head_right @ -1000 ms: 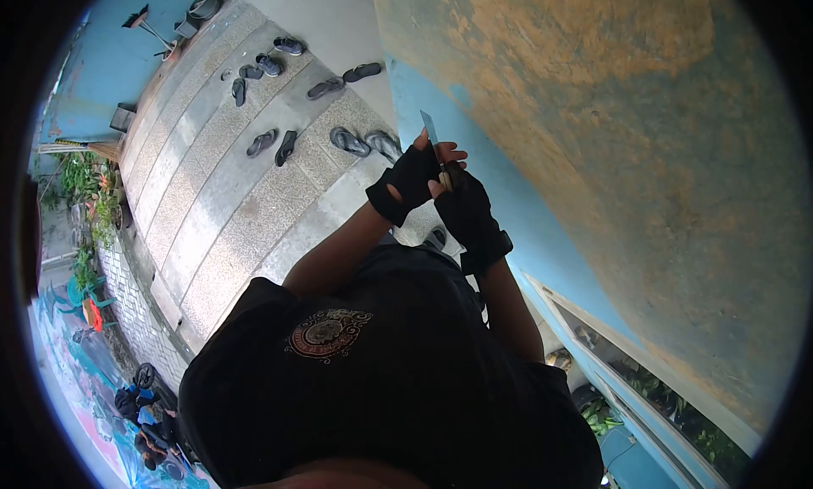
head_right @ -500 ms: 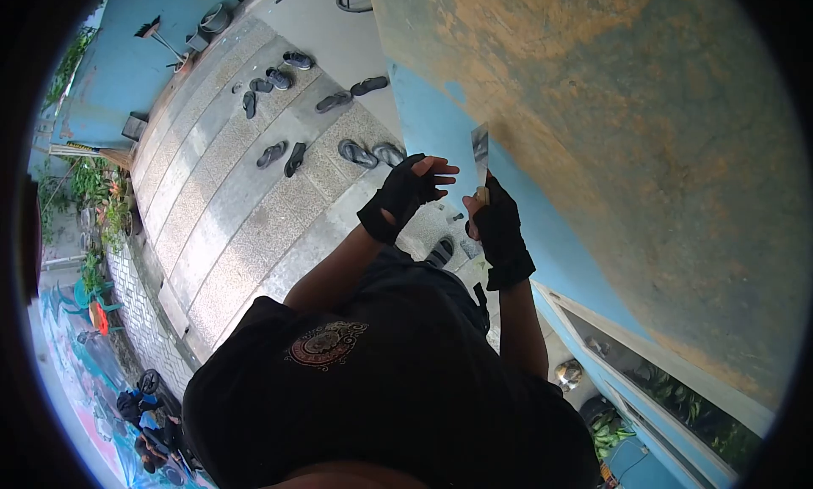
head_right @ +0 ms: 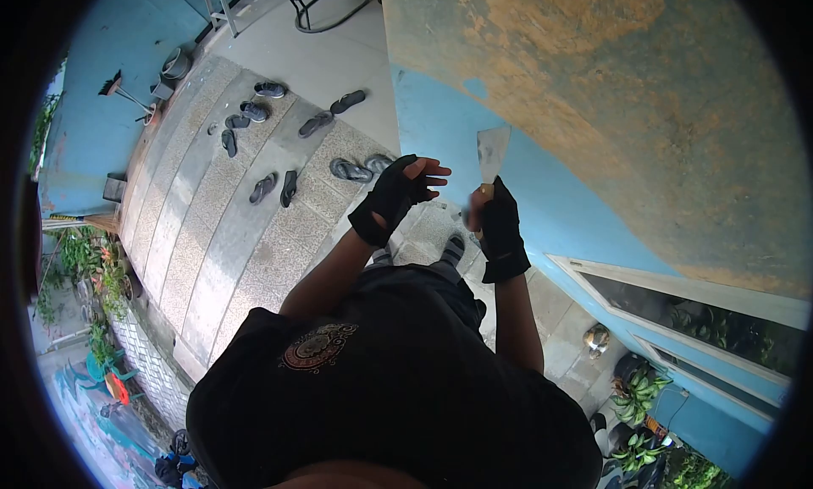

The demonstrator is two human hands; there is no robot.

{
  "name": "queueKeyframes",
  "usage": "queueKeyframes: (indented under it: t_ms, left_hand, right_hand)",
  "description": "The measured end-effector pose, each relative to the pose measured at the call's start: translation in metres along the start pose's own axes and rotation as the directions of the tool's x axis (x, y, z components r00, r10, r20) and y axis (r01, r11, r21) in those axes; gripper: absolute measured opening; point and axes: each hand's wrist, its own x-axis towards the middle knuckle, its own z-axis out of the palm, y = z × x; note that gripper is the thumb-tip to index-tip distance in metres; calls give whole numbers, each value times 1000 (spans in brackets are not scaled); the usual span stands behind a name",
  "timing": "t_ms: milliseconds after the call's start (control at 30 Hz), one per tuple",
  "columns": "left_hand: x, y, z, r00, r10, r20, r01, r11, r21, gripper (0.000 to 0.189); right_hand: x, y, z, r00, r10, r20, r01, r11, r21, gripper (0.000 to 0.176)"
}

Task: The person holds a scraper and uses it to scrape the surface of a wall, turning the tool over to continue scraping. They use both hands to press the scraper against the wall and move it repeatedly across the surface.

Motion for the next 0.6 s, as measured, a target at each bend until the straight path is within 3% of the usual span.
queueKeyframes:
  t_ms: [133,300,367,433,600]
  left_hand:
    - [-6,-1,-21,997,-62,55,59,997,47,45]
    - [3,-13,-9,986,-101,131,94,994,57,49]
    - [12,-20,-1,978,-156,139,146,986,79,51]
    - [22,-28,7,948,-127,292,143,989,-36,51]
    - [61,-38,43,934,-19,356,109,966,-235,55]
  right_hand:
    - [-13,15,25,997,20,-72,-18,1000,21,16]
    - [-25,16,41,993,47,-111,-42,998,48,10]
    - [-26,7,45,995,55,-88,-48,996,75,16]
    - [-23,3,43,996,67,-63,-61,993,97,23]
    - [-1,-12,22,998,63,-25,-63,998,-28,11]
